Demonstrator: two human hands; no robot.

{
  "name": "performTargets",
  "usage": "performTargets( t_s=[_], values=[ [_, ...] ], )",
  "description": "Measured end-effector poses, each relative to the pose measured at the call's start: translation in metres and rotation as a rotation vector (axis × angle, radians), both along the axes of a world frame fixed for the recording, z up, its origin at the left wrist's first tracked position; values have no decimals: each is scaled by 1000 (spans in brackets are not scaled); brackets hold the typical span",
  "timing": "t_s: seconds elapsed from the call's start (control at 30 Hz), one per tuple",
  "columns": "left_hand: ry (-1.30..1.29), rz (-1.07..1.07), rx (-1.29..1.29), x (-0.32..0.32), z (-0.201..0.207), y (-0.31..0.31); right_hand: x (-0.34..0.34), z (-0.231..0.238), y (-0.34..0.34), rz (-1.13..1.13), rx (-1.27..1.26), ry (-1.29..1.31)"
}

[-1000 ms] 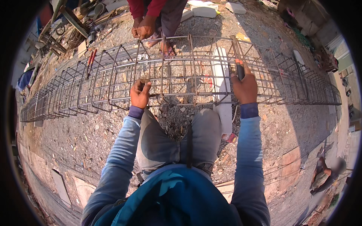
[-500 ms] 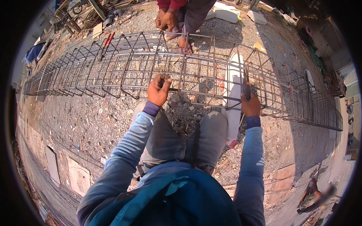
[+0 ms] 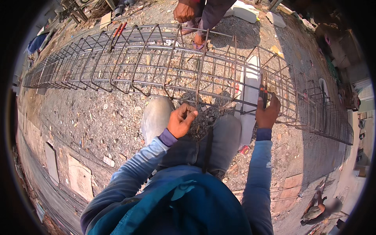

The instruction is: The person uses pliers to twist and cut thin wire around metal bars to secure them into a rectangular cage structure.

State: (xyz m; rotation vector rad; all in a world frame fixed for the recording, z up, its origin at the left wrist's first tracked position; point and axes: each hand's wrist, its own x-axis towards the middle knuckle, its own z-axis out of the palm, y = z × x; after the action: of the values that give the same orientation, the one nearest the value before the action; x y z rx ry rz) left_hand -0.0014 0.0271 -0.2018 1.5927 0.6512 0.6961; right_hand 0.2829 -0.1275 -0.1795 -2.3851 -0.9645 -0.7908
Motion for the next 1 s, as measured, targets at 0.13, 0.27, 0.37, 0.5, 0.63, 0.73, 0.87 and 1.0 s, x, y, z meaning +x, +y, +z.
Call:
performTargets(
  t_s=[0.13,0.27,0.37,0.5,0.63,0.73,0.87,1.0],
  values=[
    [-54,-25,-50,5,-2,-10,-115,46,32,511,156,884],
    [-343,-33,-479,20,14,-17,-164,3,39,587,68,886],
    [-382,-12,-567,17,22,-13,-178,7,34,656,190,1601],
    [-259,-54,-345,16,6,-22,-196,-20,17,597,457,1876],
    [-229,-100,-231,18,11,-31,-184,-27,5,737,200,1700],
    [-190,-51,-182,18,17,-22,-173,-6,14,482,318,1289],
    [65,108,441,33,29,18,-60,11,5,79,120,399],
    [185,184,844,50,-3,63,17,12,25,-227,-456,694]
  ],
)
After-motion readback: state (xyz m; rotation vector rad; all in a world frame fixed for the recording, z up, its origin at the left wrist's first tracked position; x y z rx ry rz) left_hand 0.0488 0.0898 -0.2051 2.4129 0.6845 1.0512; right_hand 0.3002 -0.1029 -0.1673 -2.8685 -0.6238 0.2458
